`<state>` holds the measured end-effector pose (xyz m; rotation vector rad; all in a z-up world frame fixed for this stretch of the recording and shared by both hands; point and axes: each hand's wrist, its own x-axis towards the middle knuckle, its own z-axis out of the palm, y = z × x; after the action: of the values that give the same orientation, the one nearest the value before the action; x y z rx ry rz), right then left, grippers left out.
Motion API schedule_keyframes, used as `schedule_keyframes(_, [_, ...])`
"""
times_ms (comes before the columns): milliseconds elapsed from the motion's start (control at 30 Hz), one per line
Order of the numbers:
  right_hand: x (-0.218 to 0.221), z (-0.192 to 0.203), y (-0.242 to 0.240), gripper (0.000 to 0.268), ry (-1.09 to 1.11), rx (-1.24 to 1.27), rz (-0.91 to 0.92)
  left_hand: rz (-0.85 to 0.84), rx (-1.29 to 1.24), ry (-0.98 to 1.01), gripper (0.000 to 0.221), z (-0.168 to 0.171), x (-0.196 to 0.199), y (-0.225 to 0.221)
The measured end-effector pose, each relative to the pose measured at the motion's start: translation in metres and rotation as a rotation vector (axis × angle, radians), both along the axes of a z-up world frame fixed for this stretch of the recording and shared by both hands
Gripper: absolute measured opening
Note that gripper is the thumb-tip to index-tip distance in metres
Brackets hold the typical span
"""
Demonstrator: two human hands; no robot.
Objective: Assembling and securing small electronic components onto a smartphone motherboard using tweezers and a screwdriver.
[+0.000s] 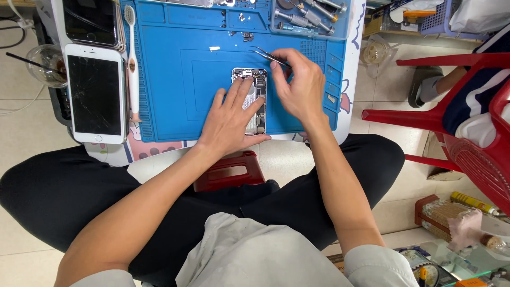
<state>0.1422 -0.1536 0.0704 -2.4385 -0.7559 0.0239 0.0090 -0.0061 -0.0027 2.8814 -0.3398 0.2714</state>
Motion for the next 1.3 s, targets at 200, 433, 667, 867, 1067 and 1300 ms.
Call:
schedule_keyframes(200, [-0.008, -0.010, 0.003, 0.015, -0.003, 0.024, 0.040, 0.016, 0.093, -0.014, 0.092, 0.004, 0.001, -0.001])
schedule_keyframes(433, [-0.011, -0.012, 0.011, 0.017, 0.006, 0.040, 0.032, 0.032, 0.053, -0.036, 0.092, 0.008, 0.000, -0.001])
schedule_keyframes(667, [-0.012, -0.017, 0.019, 0.012, 0.014, 0.085, 0.014, 0.036, 0.121, -0.010, 0.096, 0.011, 0.001, -0.002])
schedule_keyframes(867, [-0.012, -0.023, 0.029, 0.013, -0.030, 0.147, 0.068, 0.036, 0.091, 0.006, 0.094, 0.008, -0.003, 0.000])
schedule_keyframes(1067, [-0.002, -0.039, 0.041, 0.014, -0.129, 0.166, 0.131, 0.037, 0.092, 0.015, 0.093, 0.003, -0.005, -0.003])
schedule_keyframes(1300, [-0.002, -0.043, 0.049, 0.014, -0.131, 0.138, 0.133, 0.034, 0.100, 0.015, 0.091, 0.001, -0.006, -0.003])
